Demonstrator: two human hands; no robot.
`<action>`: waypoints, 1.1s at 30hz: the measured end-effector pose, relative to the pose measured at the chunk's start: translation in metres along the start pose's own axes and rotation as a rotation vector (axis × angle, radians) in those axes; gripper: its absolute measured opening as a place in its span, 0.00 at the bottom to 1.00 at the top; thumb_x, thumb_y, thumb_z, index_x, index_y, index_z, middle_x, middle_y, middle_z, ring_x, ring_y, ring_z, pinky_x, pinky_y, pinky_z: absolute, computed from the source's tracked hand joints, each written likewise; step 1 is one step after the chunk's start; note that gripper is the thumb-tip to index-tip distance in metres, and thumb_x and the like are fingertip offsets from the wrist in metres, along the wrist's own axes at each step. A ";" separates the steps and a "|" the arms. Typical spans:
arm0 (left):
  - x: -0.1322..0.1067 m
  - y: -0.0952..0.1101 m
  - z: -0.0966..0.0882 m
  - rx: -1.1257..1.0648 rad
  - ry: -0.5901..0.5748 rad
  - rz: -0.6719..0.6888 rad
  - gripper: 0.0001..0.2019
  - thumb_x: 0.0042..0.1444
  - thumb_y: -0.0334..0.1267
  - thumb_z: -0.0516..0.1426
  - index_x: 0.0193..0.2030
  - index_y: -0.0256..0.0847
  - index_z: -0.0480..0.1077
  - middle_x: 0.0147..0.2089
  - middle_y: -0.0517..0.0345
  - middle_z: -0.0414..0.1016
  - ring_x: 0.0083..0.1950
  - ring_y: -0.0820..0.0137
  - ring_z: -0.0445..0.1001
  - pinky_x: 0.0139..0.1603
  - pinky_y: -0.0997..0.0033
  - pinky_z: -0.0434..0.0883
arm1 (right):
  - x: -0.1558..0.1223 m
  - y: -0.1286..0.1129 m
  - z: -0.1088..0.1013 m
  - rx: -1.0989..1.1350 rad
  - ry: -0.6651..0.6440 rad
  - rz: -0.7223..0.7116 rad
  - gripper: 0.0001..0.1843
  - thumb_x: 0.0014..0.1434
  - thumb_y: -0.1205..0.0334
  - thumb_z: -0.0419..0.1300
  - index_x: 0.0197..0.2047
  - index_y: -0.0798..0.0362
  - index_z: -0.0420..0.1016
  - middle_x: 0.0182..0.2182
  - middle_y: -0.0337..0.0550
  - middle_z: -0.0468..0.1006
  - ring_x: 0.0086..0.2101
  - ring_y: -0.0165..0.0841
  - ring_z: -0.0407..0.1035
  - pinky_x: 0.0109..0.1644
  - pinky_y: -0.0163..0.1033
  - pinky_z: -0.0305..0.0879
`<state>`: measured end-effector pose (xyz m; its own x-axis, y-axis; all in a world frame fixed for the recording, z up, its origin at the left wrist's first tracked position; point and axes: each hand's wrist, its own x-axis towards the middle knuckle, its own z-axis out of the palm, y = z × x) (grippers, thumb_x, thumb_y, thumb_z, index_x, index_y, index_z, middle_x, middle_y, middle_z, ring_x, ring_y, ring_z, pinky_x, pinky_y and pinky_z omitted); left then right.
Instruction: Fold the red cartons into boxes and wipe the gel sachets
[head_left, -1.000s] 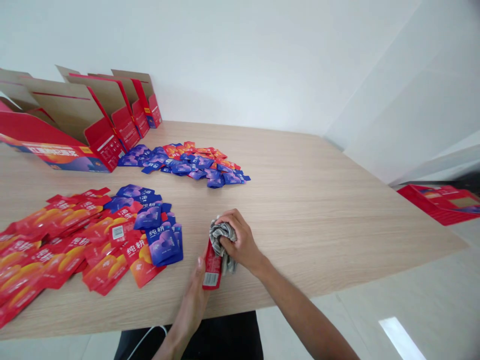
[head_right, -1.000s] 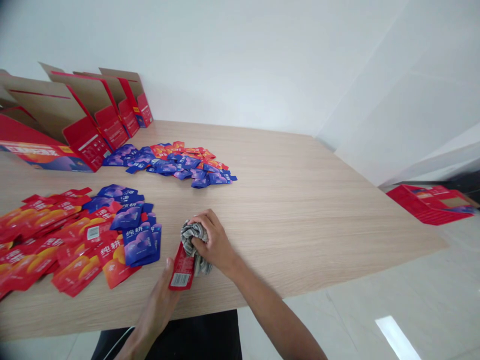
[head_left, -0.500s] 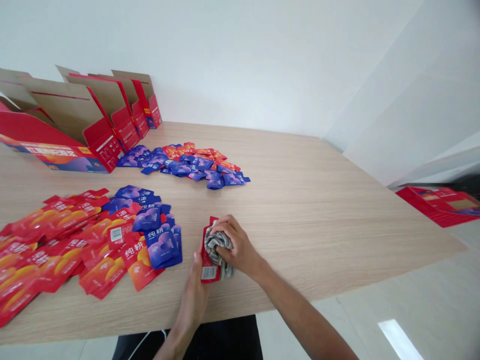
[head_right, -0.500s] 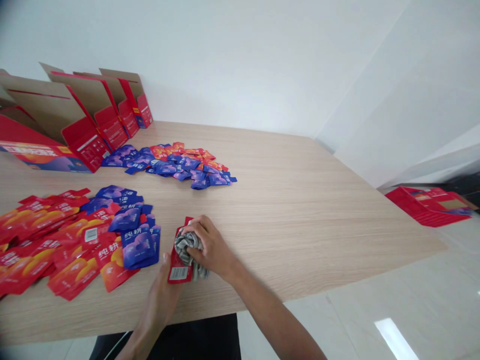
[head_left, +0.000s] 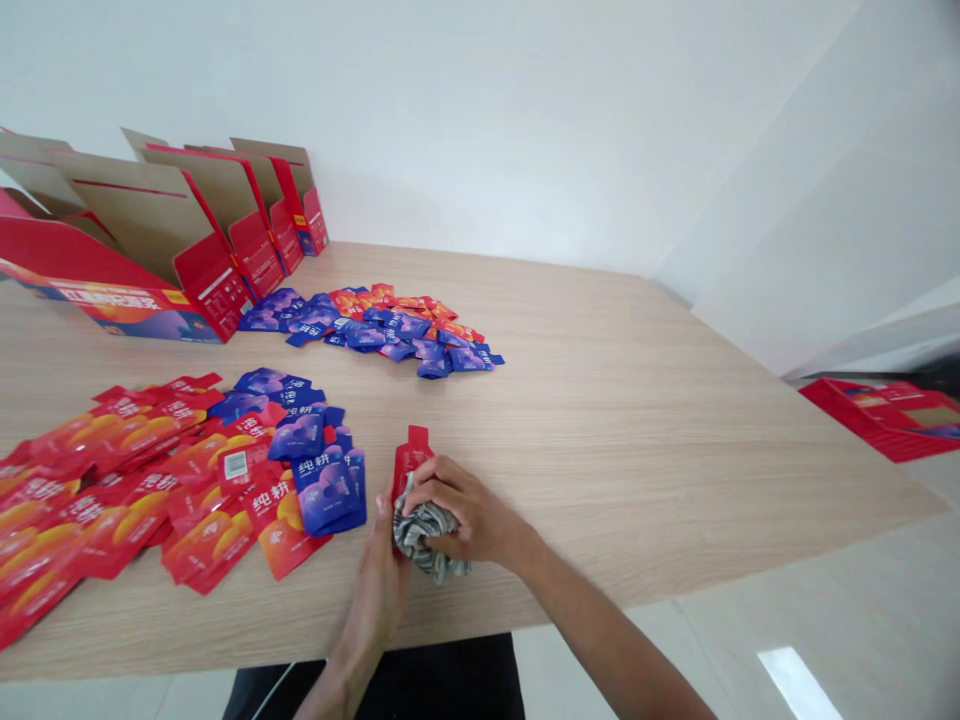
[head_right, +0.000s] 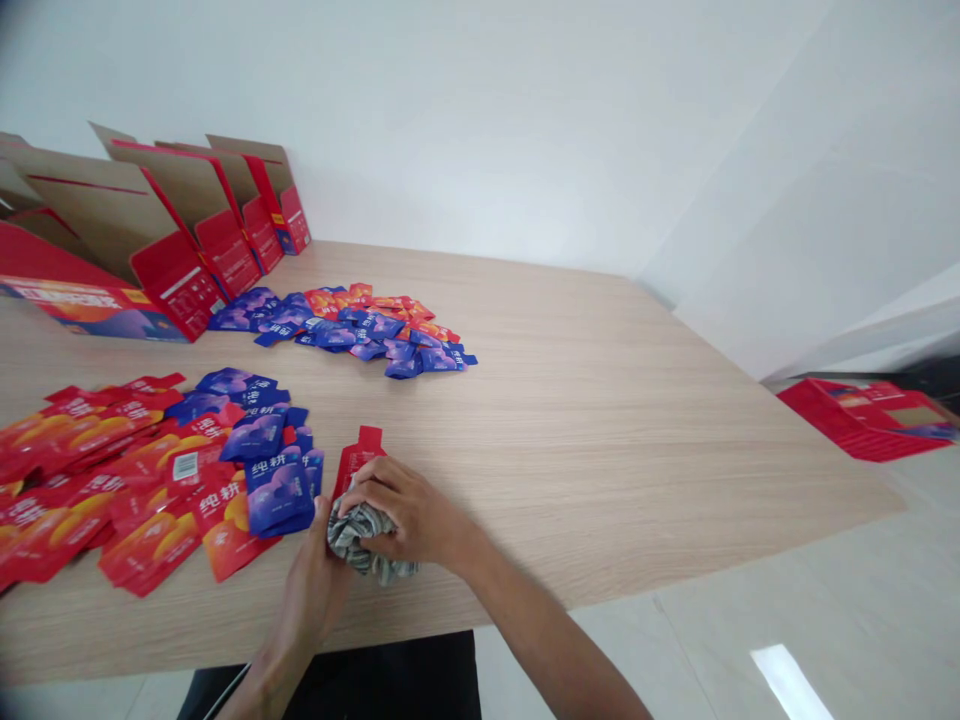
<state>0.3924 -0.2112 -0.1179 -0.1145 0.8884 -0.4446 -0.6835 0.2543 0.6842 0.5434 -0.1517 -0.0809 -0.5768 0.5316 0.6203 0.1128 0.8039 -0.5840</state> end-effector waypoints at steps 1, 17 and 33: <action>-0.002 -0.001 0.001 0.000 0.006 0.000 0.31 0.58 0.63 0.68 0.58 0.39 0.81 0.57 0.45 0.86 0.70 0.48 0.77 0.73 0.48 0.71 | 0.000 0.000 0.000 -0.011 0.024 0.029 0.18 0.75 0.43 0.58 0.51 0.50 0.77 0.47 0.49 0.75 0.48 0.41 0.72 0.57 0.45 0.73; -0.005 0.000 0.015 -0.041 0.018 -0.033 0.33 0.52 0.66 0.70 0.54 0.40 0.82 0.57 0.45 0.86 0.72 0.46 0.74 0.72 0.48 0.72 | 0.002 -0.002 -0.003 0.071 0.016 0.089 0.13 0.72 0.49 0.62 0.49 0.50 0.77 0.46 0.48 0.74 0.47 0.41 0.72 0.57 0.46 0.74; -0.020 -0.023 0.014 -0.027 -0.118 -0.056 0.33 0.56 0.66 0.67 0.59 0.43 0.82 0.64 0.47 0.83 0.76 0.48 0.69 0.78 0.47 0.63 | 0.004 0.000 -0.009 -0.050 0.284 0.303 0.10 0.62 0.67 0.61 0.47 0.50 0.76 0.44 0.46 0.75 0.47 0.41 0.72 0.54 0.46 0.74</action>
<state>0.4199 -0.2292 -0.1168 0.0087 0.9121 -0.4100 -0.7058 0.2960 0.6436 0.5486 -0.1466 -0.0733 -0.2663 0.7927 0.5483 0.2865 0.6082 -0.7402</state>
